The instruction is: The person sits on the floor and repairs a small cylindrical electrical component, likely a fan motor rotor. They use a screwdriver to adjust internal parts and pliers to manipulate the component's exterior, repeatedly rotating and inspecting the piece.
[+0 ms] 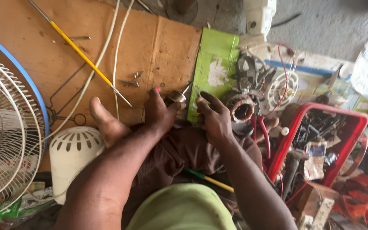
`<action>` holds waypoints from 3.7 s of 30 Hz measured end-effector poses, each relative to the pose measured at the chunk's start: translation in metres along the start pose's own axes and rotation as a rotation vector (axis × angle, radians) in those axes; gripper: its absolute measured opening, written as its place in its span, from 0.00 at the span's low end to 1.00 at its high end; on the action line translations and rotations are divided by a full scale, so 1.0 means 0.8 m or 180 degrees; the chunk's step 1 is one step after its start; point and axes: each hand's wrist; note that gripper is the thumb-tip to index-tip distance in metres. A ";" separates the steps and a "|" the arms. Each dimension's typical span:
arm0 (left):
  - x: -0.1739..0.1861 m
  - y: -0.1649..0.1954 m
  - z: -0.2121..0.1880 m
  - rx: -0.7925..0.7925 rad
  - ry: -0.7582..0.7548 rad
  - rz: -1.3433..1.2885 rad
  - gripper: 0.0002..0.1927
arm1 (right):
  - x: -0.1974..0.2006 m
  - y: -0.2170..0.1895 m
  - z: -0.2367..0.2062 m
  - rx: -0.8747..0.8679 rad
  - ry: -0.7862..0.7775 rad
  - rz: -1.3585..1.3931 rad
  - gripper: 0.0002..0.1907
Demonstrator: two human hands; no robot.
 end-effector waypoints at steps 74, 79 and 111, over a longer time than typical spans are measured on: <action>-0.021 -0.026 -0.008 0.0238 -0.0229 0.0002 0.38 | 0.006 0.042 0.019 0.1256 -0.0286 -0.2835 0.18; -0.030 -0.029 -0.012 -0.0059 -0.0030 0.0055 0.36 | -0.001 0.047 0.027 0.1396 -0.0266 -0.2843 0.18; -0.036 -0.043 -0.013 0.0145 -0.0282 0.0100 0.43 | -0.017 0.028 0.002 0.1677 -0.0203 -0.2859 0.17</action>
Point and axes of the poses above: each hand's wrist, its own z-axis towards the middle knuckle, its own x-axis out of the back of the hand, y = z × x
